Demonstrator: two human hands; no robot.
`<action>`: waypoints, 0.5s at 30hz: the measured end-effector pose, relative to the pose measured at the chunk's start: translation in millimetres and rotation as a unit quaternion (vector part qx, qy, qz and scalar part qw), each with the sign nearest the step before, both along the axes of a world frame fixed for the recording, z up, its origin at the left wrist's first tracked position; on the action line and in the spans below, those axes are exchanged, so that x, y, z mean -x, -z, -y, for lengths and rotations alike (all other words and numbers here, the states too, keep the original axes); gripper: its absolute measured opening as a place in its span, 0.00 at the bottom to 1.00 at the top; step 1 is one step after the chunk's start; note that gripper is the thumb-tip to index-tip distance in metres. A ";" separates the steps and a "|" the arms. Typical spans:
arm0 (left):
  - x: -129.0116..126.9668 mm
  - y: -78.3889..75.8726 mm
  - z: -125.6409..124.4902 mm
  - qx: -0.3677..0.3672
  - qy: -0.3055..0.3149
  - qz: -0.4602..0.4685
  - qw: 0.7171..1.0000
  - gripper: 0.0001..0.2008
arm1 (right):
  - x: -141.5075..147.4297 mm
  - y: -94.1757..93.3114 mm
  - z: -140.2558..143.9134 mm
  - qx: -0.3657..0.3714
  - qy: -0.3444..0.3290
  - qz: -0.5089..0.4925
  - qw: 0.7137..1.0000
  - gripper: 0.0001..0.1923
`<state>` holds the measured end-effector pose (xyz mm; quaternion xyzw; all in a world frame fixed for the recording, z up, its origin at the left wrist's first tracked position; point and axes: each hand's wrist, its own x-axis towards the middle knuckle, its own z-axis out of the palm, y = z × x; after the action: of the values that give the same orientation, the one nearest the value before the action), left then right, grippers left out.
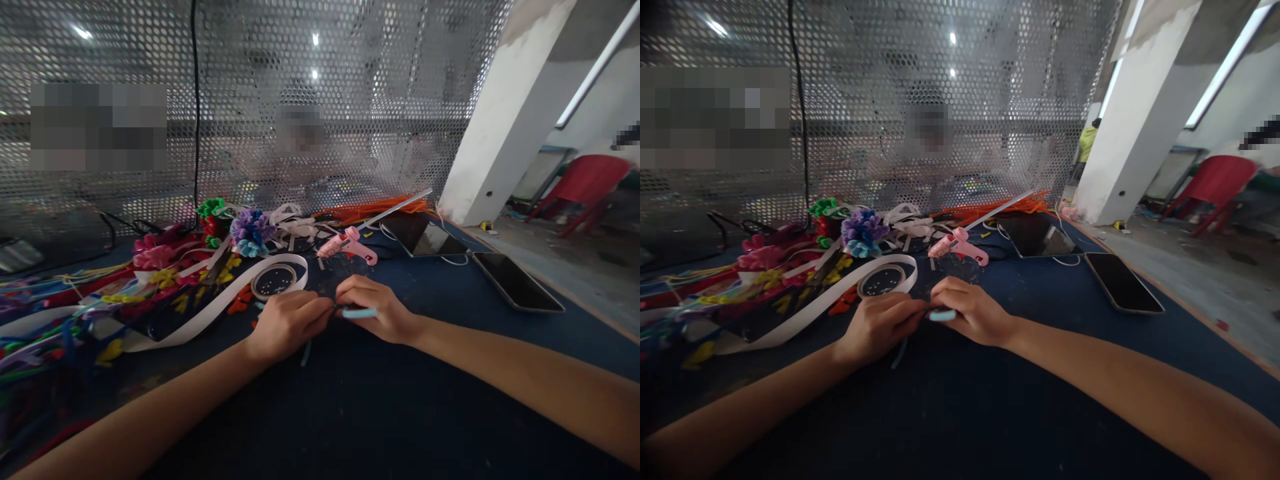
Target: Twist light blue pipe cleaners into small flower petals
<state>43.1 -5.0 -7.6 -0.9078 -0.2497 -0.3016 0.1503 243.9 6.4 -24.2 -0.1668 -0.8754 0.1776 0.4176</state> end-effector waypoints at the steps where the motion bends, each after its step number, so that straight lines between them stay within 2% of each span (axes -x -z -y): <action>1: 0.2 0.3 -0.2 0.003 -0.001 0.007 1.000 0.09 | 0.6 -0.9 0.2 0.008 0.000 -0.006 1.000 0.05; 5: -0.2 0.1 -0.3 0.009 0.002 0.022 1.000 0.08 | 2.5 -5.0 -1.8 0.074 -0.018 -0.026 0.997 0.07; 9: -0.5 -0.4 -0.2 -0.029 0.013 -0.005 0.999 0.07 | 3.1 -6.4 -7.1 0.203 -0.046 -0.004 0.978 0.11; 13: -0.5 -1.1 -0.3 -0.043 0.005 -0.020 0.999 0.07 | 5.2 -0.3 -13.4 0.353 -0.044 -0.045 0.933 0.09; 15: -0.9 -1.8 0.4 -0.056 0.008 -0.032 0.998 0.07 | 7.0 4.1 -16.2 0.419 -0.051 -0.090 0.902 0.13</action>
<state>44.1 -5.5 -5.8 -0.9091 -0.2198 -0.2876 0.2063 236.9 22.6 -28.2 -0.2651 -0.6861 0.5632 0.3766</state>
